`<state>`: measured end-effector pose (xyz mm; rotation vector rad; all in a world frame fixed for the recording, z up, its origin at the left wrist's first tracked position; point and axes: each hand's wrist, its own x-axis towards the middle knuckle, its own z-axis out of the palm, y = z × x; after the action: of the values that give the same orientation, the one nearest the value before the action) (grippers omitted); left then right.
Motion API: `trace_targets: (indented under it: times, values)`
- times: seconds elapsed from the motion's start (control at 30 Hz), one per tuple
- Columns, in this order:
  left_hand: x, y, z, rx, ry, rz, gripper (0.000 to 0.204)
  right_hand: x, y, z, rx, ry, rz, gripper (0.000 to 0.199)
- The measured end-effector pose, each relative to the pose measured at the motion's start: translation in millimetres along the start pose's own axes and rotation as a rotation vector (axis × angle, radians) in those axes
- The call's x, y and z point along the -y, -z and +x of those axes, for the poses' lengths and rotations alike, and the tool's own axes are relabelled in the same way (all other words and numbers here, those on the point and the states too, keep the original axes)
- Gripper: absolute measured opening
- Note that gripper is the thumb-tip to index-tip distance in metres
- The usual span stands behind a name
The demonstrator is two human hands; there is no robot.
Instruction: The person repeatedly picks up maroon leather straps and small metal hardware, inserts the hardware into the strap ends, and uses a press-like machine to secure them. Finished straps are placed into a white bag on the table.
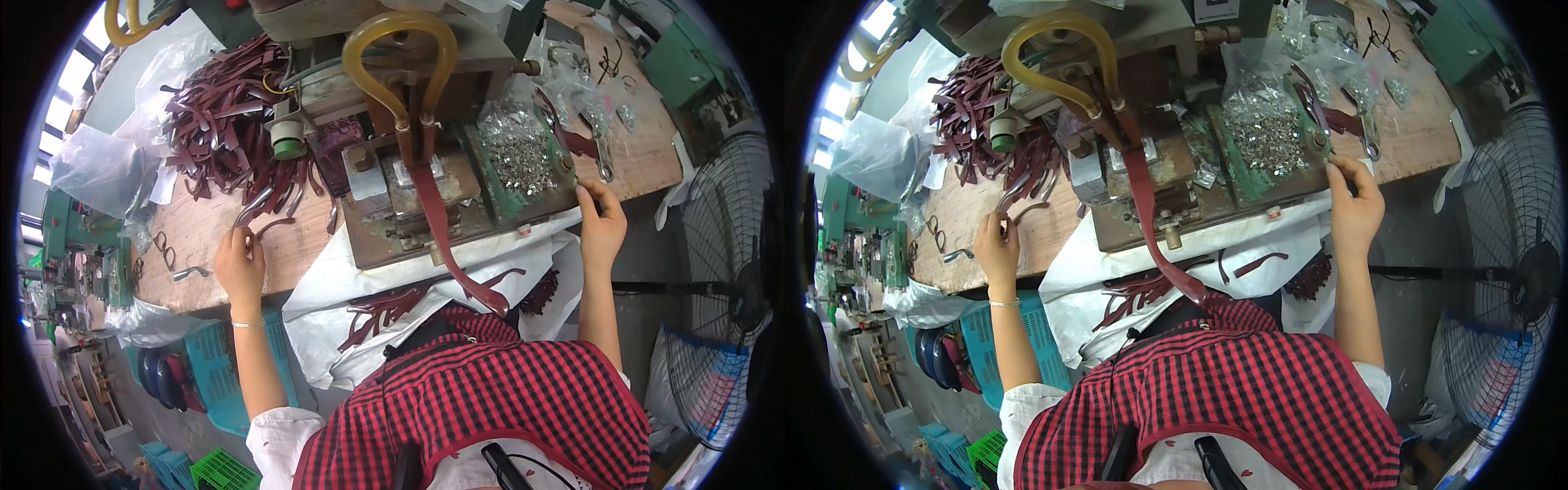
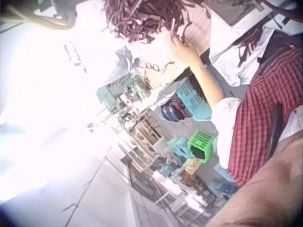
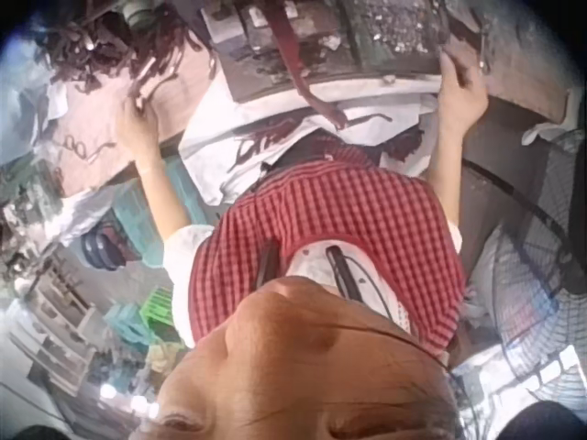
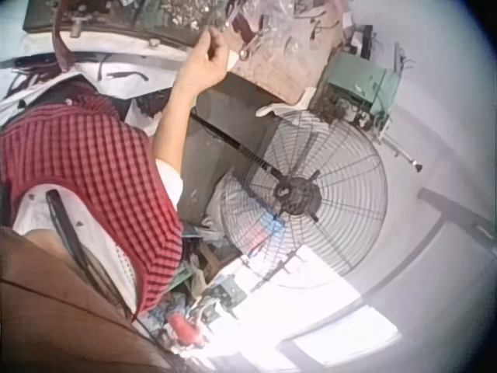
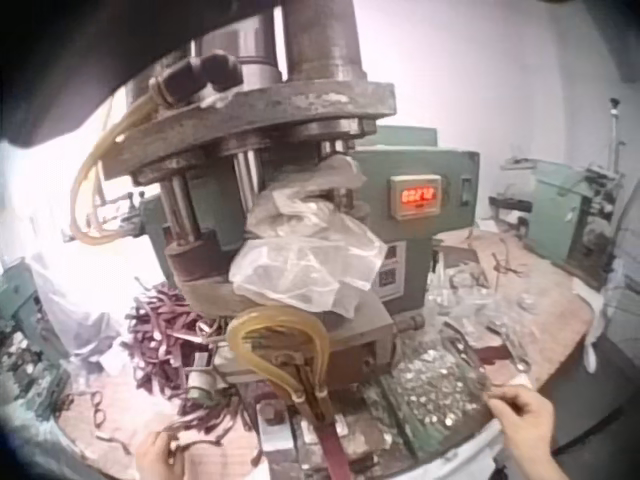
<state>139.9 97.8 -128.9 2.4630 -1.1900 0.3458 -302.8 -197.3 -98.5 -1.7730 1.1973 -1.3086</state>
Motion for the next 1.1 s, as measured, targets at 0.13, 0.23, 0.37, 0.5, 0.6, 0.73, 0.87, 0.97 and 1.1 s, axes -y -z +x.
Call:
trace_targets:
  times: [0.13, 0.23, 0.37, 0.5, 0.6, 0.73, 0.87, 0.97, 1.1]
  values:
    - [-21.6, 8.2, 7.7, 0.146, -0.079, 0.245, 0.021, 66.6, -33.2, 2.3, 0.248, 0.084, 0.211, 0.015]
    - [6.6, -17.0, 21.4, 0.137, -0.257, 0.291, 0.02, 113.6, -79.8, 16.2, 0.41, 0.265, 0.239, 0.017]
    - [-19.3, -2.7, 18.1, 0.024, -0.124, 0.041, 0.021, 129.7, -124.1, 14.6, 0.383, 0.161, 0.237, 0.025]
    - [-39.5, -8.2, -6.4, -0.182, 0.253, -0.759, 0.016, 123.3, -129.2, 0.0, 0.452, -0.026, 0.633, 0.034]
    - [-68.6, 2.1, -4.5, -0.244, 0.233, -0.953, 0.014, 124.8, -126.7, -0.3, 0.465, -0.025, 0.592, 0.036]
    - [-116.8, 28.2, 15.1, -0.4, -0.175, -0.862, 0.017, 126.9, -127.0, -5.0, 0.44, -0.063, 0.585, 0.036]
    - [-164.5, 78.1, 22.5, -0.529, -0.569, -0.751, 0.015, 150.2, -128.1, -2.3, 0.483, -0.172, 0.754, 0.038]
    - [-181.6, 82.4, 5.7, -0.559, -0.634, -0.648, 0.014, 161.9, -115.8, -5.8, 0.522, -0.218, 0.667, 0.043]
    - [-217.0, 83.7, 7.7, -0.356, -0.937, -0.502, 0.027, 155.7, -92.9, -15.4, 0.62, 0.093, 0.625, 0.05]
